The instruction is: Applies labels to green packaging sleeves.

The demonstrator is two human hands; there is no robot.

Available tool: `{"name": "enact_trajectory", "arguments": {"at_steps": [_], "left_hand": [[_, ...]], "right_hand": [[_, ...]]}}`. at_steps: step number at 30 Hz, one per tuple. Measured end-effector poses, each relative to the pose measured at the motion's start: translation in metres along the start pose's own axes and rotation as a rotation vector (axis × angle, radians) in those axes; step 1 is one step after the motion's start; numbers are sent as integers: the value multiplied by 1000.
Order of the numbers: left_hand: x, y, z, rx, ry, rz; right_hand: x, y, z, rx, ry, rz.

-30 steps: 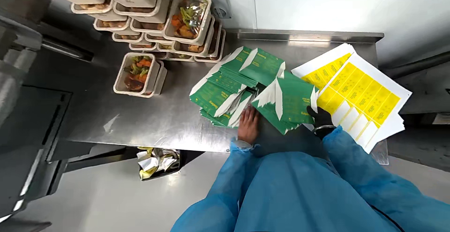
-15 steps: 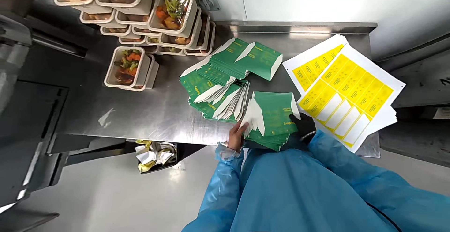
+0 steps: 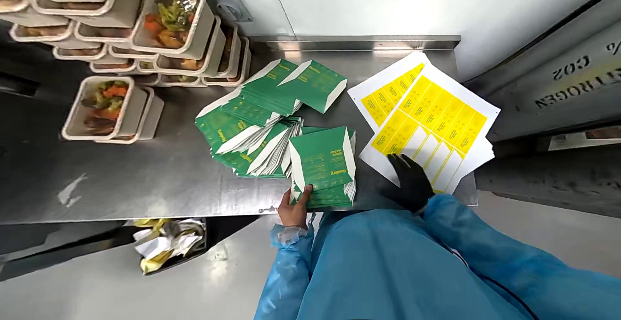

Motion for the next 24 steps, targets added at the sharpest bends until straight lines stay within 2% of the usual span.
{"name": "enact_trajectory", "arguments": {"at_steps": [3, 6, 7, 8, 9, 10, 12, 13, 14, 16, 17, 19, 20, 21, 24], "left_hand": [[15, -11, -12, 128, 176, 360], [49, -24, -42, 311, 537, 524], [60, -23, -55, 317, 636, 519], [67, -16, -68, 231, 673, 520], [69, -3, -82, 42, 627, 520], [65, 15, -97, -228, 492, 495], [49, 62, -130, -790, 106, 323], [43, 86, -144, -956, -22, 214], [40, 107, -153, -1030, -79, 111], [43, 140, -160, -974, -121, -110], [48, 151, -161, -882, -128, -231], [53, 164, -159, -721, -75, -425], [57, 168, -158, -729, -24, -467], [61, 170, -159, -785, -2, -478], [55, 183, -170, -923, -205, -565]], "right_hand": [[57, 14, -43, -114, -2, -248], [85, 20, -74, -85, -112, -283], [89, 21, -83, -26, -193, -276], [93, 19, -90, 9, -254, -262], [94, 15, -97, 37, -292, -248], [94, 9, -104, 76, -307, -231], [91, -9, -114, 252, -301, -181], [87, -20, -116, 350, -294, -171], [82, -30, -117, 432, -299, -169], [72, -38, -118, 451, -357, -158], [70, -36, -119, 354, -411, -127], [71, -30, -118, 48, -463, -52], [70, -34, -113, -35, -447, -20], [67, -45, -105, -16, -416, 19], [53, -68, -71, 154, -288, 115]]}}
Point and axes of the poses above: each hand's wrist, its own z-axis towards the middle knuckle, its own y-axis out of the palm, x = y × z, the point moved 5 cm from there along z, towards the middle knuckle, and after that the axes turned 7 degrees about x, right-handed, at the moved point
